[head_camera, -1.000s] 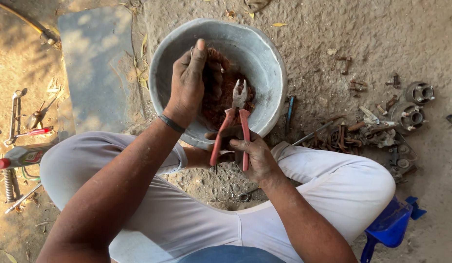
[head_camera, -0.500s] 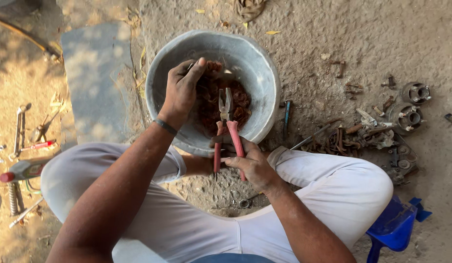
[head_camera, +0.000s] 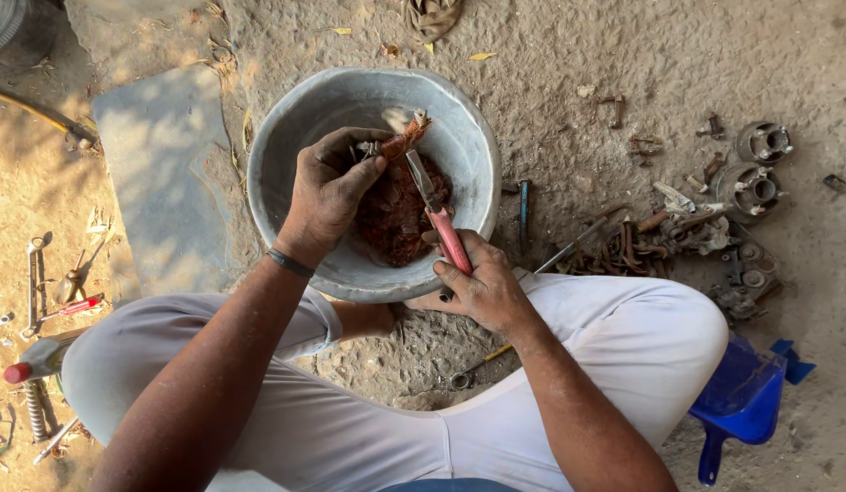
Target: The person sits on the ground with a large basin of rusted metal parts. They pick pieces from the basin by hand, place them on the ground, strike them with a hammer, and use pliers to grip and pull at the parts, setting pieces aside among scattered scrap metal.
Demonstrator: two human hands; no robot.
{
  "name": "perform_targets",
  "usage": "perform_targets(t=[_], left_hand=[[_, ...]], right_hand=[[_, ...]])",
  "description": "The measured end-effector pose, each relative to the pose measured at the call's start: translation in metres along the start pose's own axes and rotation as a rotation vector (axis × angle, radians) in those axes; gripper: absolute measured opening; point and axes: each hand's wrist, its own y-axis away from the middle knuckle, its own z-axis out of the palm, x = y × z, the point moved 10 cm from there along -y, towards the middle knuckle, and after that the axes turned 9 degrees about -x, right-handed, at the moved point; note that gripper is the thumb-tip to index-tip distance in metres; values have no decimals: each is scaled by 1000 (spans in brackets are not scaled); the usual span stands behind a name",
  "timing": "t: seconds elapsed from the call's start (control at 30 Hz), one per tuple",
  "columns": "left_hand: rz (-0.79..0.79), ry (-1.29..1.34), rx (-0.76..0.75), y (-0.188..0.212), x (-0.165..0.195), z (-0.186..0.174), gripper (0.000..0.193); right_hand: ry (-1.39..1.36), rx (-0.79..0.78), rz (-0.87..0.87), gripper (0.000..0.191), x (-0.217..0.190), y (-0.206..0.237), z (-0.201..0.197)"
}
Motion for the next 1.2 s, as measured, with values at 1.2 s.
perform_targets(t=[1.2], left_hand=[[-38, 602, -493, 19, 26, 36, 40]], right_hand=[[-1550, -846, -193, 26, -51, 41, 94]])
